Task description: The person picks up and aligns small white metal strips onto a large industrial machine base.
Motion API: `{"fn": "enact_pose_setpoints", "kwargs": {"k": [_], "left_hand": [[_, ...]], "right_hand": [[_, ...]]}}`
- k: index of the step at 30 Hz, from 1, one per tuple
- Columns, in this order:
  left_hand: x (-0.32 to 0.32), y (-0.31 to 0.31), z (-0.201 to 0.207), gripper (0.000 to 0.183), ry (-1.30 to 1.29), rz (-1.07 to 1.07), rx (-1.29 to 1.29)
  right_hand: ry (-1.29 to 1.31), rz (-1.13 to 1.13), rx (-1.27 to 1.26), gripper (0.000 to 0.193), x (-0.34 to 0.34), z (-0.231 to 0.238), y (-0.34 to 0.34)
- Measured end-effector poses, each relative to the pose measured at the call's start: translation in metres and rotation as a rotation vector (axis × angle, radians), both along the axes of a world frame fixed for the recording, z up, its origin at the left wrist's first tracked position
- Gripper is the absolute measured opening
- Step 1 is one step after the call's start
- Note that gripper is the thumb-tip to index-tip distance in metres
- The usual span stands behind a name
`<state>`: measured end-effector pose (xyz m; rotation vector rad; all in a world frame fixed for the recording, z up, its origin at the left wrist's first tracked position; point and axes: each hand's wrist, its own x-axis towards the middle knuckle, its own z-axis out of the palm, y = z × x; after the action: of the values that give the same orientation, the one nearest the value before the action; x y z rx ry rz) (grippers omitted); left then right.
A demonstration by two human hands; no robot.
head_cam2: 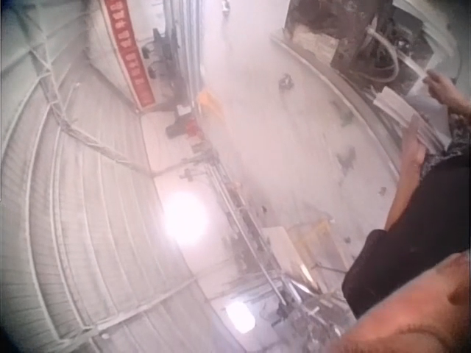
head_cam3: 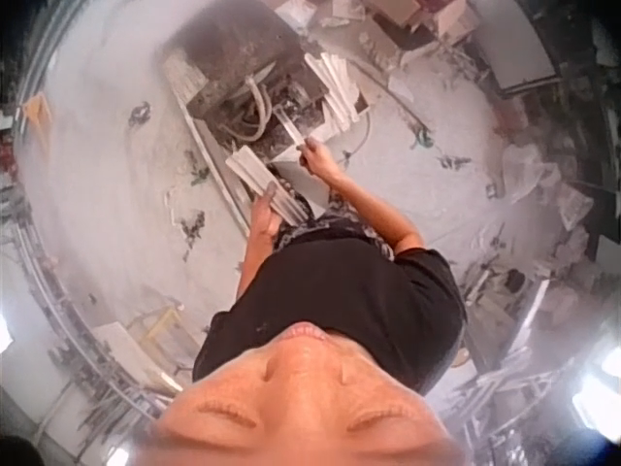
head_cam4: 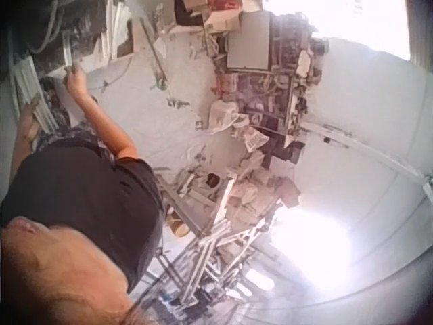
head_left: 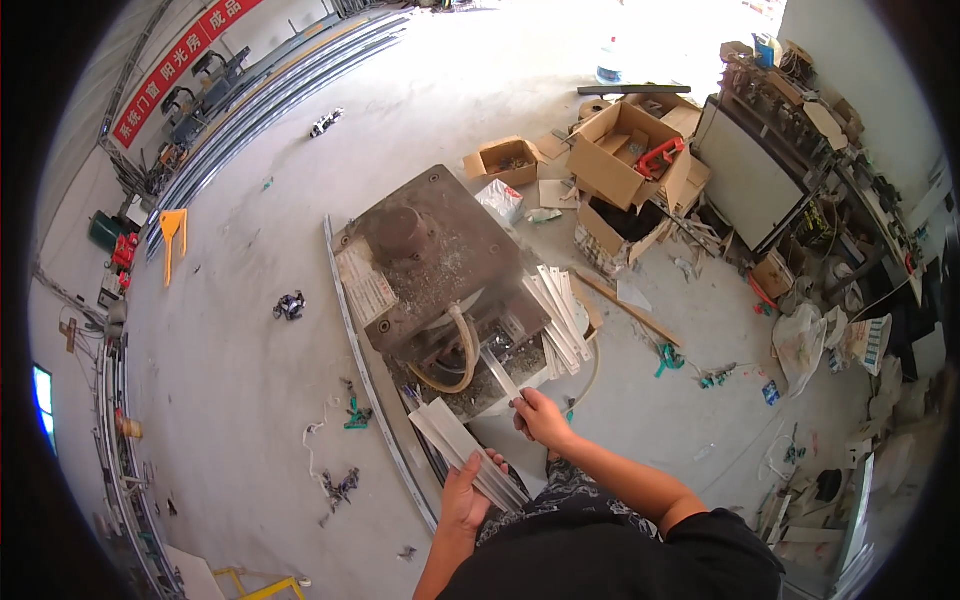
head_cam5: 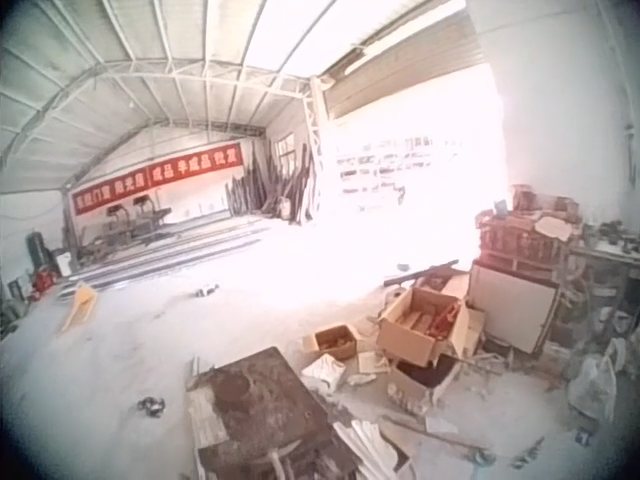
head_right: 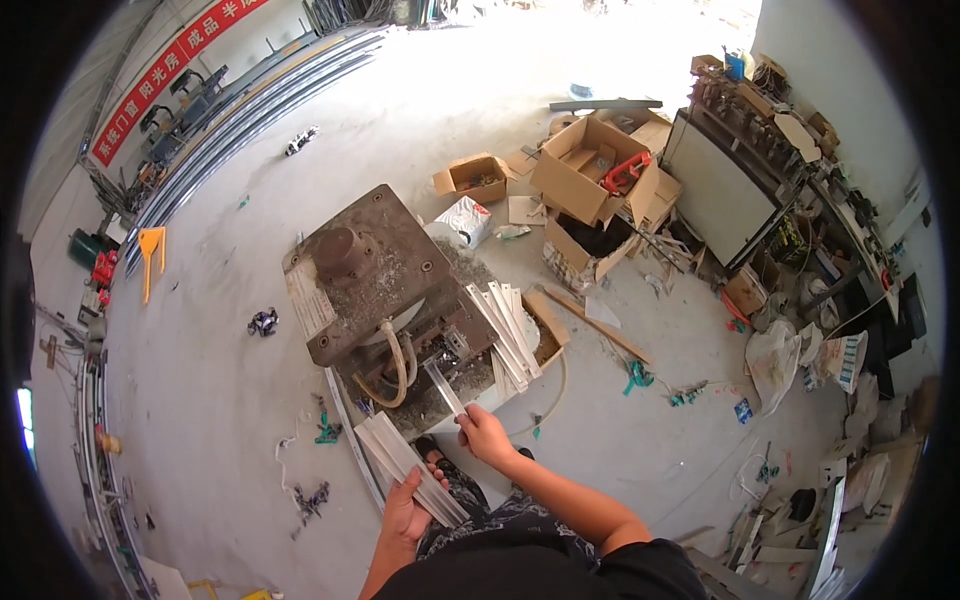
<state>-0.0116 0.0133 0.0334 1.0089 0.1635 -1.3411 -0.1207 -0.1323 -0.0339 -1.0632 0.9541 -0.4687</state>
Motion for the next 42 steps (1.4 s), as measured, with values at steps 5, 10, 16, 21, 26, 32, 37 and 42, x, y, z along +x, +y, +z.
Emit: {"fn": "enact_pose_setpoints", "kwargs": {"k": [5,10,16,21,26,32,37,42], "left_hand": [[-0.018,-0.001,-0.003,0.021,0.016,-0.030,-0.025],[-0.020,0.001,-0.006,0.022,0.019,-0.048,-0.032],[-0.015,0.000,-0.015,0.025,0.046,-0.082,-0.080],[-0.028,-0.021,-0.007,0.029,0.016,-0.141,-0.065],[-0.026,-0.023,-0.005,0.030,0.031,-0.150,-0.058],[-0.031,-0.029,-0.019,0.026,-0.077,-0.137,-0.095],[-0.030,-0.034,-0.014,0.024,-0.078,-0.171,-0.115],[-0.030,-0.035,-0.009,0.026,-0.016,-0.239,-0.121]], "right_hand": [[0.058,-0.025,-0.004,0.022,-0.013,-0.012,0.012],[0.140,-0.005,-0.116,0.023,-0.054,-0.018,0.047],[0.610,-0.294,-0.773,0.018,-0.100,0.010,-0.031],[0.620,-0.183,-0.849,0.021,-0.079,-0.011,-0.118],[0.695,-0.269,-1.200,0.020,-0.067,0.041,-0.078],[0.336,0.261,-0.736,0.028,-0.060,0.080,0.047],[0.405,0.180,-0.735,0.030,-0.058,0.070,0.049],[0.359,0.220,-0.453,0.028,-0.067,0.073,0.046]]}}
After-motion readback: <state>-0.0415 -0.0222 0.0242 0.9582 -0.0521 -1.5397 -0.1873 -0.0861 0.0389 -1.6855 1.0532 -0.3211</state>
